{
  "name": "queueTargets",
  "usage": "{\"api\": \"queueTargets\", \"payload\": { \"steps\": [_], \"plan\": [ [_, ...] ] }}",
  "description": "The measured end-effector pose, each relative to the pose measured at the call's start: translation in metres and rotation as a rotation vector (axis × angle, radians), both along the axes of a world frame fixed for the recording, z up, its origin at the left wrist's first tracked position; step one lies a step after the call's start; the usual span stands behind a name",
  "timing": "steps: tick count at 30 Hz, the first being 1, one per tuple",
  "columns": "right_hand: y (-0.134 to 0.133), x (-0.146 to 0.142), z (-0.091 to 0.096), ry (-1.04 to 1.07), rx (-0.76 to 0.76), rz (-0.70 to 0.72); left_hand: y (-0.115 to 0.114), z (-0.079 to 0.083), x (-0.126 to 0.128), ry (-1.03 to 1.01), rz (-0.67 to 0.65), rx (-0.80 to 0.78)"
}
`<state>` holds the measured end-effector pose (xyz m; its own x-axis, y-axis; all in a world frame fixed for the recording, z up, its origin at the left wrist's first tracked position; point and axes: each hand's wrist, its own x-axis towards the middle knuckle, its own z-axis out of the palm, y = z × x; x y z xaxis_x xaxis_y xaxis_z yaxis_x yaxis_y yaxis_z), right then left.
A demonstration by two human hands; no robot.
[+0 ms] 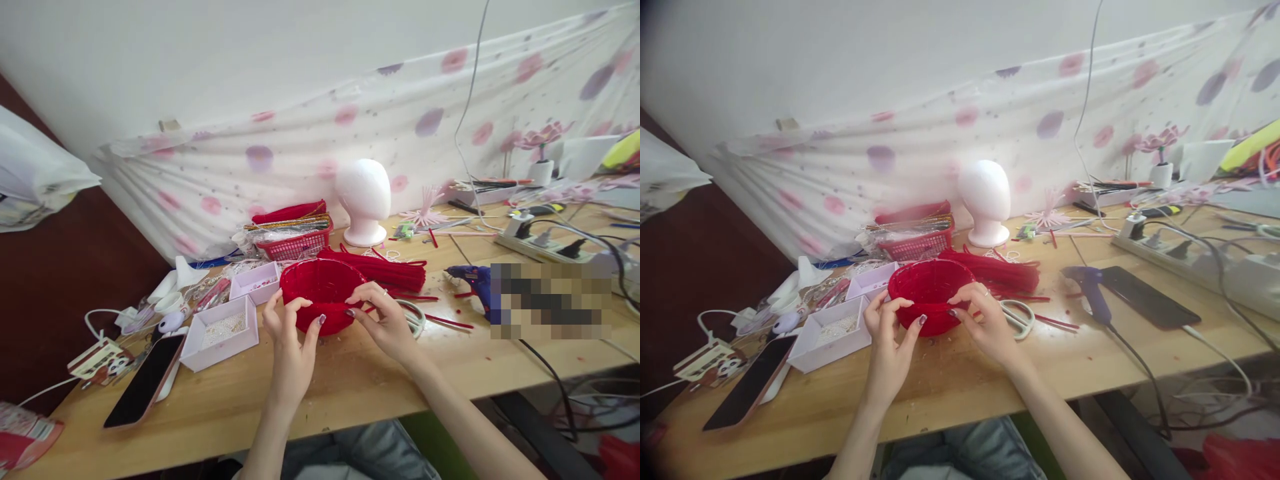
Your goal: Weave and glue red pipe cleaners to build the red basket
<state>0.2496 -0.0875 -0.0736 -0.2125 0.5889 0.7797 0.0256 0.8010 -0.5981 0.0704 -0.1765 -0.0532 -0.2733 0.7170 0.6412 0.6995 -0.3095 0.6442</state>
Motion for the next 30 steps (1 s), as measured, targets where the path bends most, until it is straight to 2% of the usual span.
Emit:
{"api": "queueTargets", "payload": {
  "steps": [5,11,22,30],
  "plan": [
    [-0.003,0.001,0.002,0.024,0.006,0.002,0.002,-0.004,0.0,0.015,0.014,0.009],
    [-0.005,0.002,0.007,0.038,0.022,0.044,-0.002,0.001,0.004,0.093,0.064,0.031],
    [-0.004,0.001,0.001,0.093,-0.1,0.024,-0.002,-0.006,0.011,0.197,0.147,0.102],
    [-0.006,0.001,0.003,0.076,-0.1,0.025,-0.006,-0.003,0.012,0.35,0.206,0.169]
  ]
}}
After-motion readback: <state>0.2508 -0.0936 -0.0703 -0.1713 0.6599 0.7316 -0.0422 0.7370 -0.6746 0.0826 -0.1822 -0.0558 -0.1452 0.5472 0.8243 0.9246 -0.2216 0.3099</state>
